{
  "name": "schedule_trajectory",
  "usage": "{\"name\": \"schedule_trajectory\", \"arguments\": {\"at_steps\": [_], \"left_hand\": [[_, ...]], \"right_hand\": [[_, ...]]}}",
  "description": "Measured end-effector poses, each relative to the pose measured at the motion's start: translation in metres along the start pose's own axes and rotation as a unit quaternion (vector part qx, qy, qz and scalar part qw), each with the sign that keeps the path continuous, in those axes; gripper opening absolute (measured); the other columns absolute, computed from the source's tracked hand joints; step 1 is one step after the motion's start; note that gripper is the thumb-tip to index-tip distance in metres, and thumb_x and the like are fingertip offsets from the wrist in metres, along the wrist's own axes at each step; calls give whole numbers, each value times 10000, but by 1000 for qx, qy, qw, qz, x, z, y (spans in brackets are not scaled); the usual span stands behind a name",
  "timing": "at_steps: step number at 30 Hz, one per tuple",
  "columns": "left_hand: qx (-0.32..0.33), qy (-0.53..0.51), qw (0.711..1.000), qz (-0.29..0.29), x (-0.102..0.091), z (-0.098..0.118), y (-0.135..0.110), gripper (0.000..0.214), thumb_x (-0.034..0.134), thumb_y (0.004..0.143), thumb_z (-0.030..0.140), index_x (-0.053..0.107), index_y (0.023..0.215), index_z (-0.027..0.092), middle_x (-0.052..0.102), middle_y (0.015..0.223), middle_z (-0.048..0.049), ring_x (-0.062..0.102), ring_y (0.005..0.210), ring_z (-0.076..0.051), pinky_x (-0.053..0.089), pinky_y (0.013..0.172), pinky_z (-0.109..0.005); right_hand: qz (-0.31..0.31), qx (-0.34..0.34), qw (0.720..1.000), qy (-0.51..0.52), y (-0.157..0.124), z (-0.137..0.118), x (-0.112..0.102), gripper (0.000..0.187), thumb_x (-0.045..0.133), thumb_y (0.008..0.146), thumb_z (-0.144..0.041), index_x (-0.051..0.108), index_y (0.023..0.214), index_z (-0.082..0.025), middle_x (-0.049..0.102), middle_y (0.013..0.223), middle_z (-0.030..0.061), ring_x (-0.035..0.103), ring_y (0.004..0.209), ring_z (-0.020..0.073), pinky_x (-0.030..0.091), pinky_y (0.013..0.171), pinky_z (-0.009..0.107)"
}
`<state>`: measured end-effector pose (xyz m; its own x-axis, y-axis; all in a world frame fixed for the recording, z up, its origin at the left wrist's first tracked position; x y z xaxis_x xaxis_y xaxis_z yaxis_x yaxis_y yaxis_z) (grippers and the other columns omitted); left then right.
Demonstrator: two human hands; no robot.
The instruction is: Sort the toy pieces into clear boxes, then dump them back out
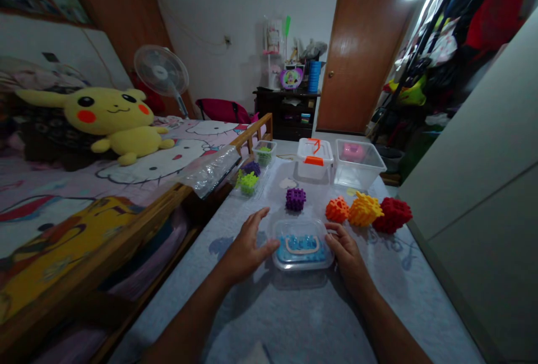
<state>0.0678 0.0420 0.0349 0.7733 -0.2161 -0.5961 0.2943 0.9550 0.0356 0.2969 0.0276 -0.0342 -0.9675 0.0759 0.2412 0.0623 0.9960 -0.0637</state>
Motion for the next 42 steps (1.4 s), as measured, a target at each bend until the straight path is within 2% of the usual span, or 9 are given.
{"name": "schedule_trajectory", "arguments": {"at_steps": [4,7,10,15,23,27,31,36,42], "left_hand": [[-135,-69,988,7,8,-46,-12,413,466,885,551,556,1024,172,661,985,-83,633,937,-228,501,823,-366],[-139,-105,983,-54,31,-48,-14,472,433,874,635,548,799,184,590,695,-8,580,668,-170,455,627,-286],[-119,-161,977,-69,39,-36,-13,467,493,837,647,524,749,189,560,652,10,552,612,-148,419,590,-261],[-111,-192,975,-31,34,-27,-13,350,568,813,533,508,834,190,526,631,46,530,595,-136,399,579,-246],[-127,-109,986,-3,35,-23,-20,382,336,948,468,520,1128,186,597,639,25,603,610,-177,442,631,-285],[-103,-87,989,53,30,-15,-22,458,318,965,414,535,1286,170,715,1067,-108,657,1033,-241,462,921,-364],[-107,-64,987,98,28,-15,-25,508,298,972,379,517,1353,126,563,1400,-136,493,1325,-243,355,1106,-403],[-99,93,988,79,29,-3,-24,548,193,986,321,496,1383,95,692,1196,-176,644,1135,-273,466,963,-404],[-85,236,966,57,32,3,-24,569,160,991,281,269,1518,95,745,808,-113,714,737,-263,476,664,-344]], "right_hand": [[-5,11,1000,-2,0,2,0,415,706,791,-472,561,1091,-223,629,700,-18,572,569,150,431,533,257],[-14,12,1000,-9,-1,0,2,433,688,807,-475,541,1136,-234,627,700,-20,574,571,150,433,538,257],[-10,-9,999,-36,-3,-8,3,466,657,828,-487,511,1195,-240,592,685,-35,554,566,144,415,530,248],[10,-59,987,-148,-8,-24,4,533,552,890,-488,449,1328,-202,520,677,-47,505,571,139,403,543,252],[61,-108,955,-269,-18,-35,5,505,361,959,-472,412,1365,-176,589,760,-1,571,672,186,455,636,296],[32,-123,958,-256,-20,-31,14,434,407,945,-453,406,1287,-186,633,844,25,612,724,198,474,649,296],[53,-139,949,-278,-22,-33,14,374,396,946,-422,413,1232,-182,657,877,51,651,777,222,501,703,328],[72,-182,915,-352,-25,-45,19,433,348,959,-321,331,1359,-155,607,728,15,635,603,219,483,591,342],[73,-183,878,-437,-23,-41,19,525,313,961,-268,242,1461,-124,639,728,41,659,592,243,491,561,354]]}}
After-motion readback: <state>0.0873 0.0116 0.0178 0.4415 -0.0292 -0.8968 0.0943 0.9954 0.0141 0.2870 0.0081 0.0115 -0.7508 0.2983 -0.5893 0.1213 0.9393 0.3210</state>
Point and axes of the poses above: each hand's wrist, its own y-axis towards the middle knuckle, its own x-axis out of the palm, z = x × y, the point moved 10 cm from there along y, towards the middle knuckle
